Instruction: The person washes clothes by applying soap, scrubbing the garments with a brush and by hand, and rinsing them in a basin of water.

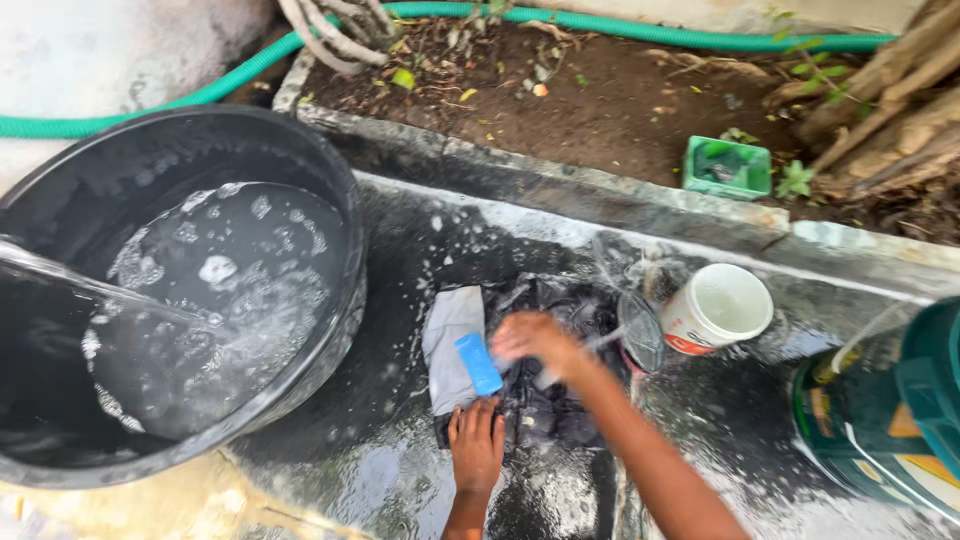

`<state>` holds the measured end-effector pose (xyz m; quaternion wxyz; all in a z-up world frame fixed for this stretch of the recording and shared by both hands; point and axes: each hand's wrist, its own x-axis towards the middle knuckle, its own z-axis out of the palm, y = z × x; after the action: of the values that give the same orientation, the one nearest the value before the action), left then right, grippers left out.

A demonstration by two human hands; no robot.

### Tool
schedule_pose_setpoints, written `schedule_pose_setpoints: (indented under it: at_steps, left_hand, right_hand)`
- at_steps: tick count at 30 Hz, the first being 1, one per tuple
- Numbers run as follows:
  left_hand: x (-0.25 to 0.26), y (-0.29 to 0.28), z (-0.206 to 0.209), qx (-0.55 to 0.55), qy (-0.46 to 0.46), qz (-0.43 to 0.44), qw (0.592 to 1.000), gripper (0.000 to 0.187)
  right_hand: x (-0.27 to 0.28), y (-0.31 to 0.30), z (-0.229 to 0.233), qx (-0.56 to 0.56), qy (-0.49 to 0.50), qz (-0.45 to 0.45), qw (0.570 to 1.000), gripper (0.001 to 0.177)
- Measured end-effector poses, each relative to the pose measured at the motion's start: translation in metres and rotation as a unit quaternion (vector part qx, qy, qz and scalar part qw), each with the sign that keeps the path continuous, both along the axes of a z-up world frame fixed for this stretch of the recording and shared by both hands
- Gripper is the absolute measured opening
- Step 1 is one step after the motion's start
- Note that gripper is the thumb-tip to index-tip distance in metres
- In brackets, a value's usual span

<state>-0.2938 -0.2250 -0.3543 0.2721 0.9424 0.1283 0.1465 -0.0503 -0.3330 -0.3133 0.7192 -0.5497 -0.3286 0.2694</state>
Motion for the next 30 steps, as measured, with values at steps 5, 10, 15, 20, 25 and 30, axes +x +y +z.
schedule_pose_setpoints:
  at_steps: [5,10,15,20,25,30]
  left_hand:
    - [0.047,0.064,-0.014,-0.165,0.005,0.186,0.969,0.027]
    - [0.145,0.156,-0.004,-0.048,-0.063,0.179,0.981,0.034]
    - [0.198,0.174,0.021,-0.026,0.161,0.107,0.981,0.042]
    - [0.198,0.183,0.017,-0.001,0.142,0.035,0.989,0.036]
    - [0.197,0.197,0.011,-0.014,0.085,-0.010,0.996,0.034]
    - [0.210,0.207,-0.016,0.003,0.125,-0.024,0.992,0.021]
  right_hand:
    - [-0.101,0.066,-0.043,-0.299,-0.245,-0.147,0.911,0.046]
    - [-0.103,0.076,-0.034,-0.404,-0.465,-0.202,0.761,0.051]
    - [-0.105,0.078,-0.014,-0.438,-0.419,-0.211,0.767,0.047]
    - [-0.106,0.080,-0.006,-0.439,-0.409,-0.211,0.772,0.048]
    - [-0.106,0.080,-0.007,-0.442,-0.401,-0.216,0.773,0.048]
    - [-0.106,0.080,-0.010,-0.434,-0.411,-0.222,0.771,0.049]
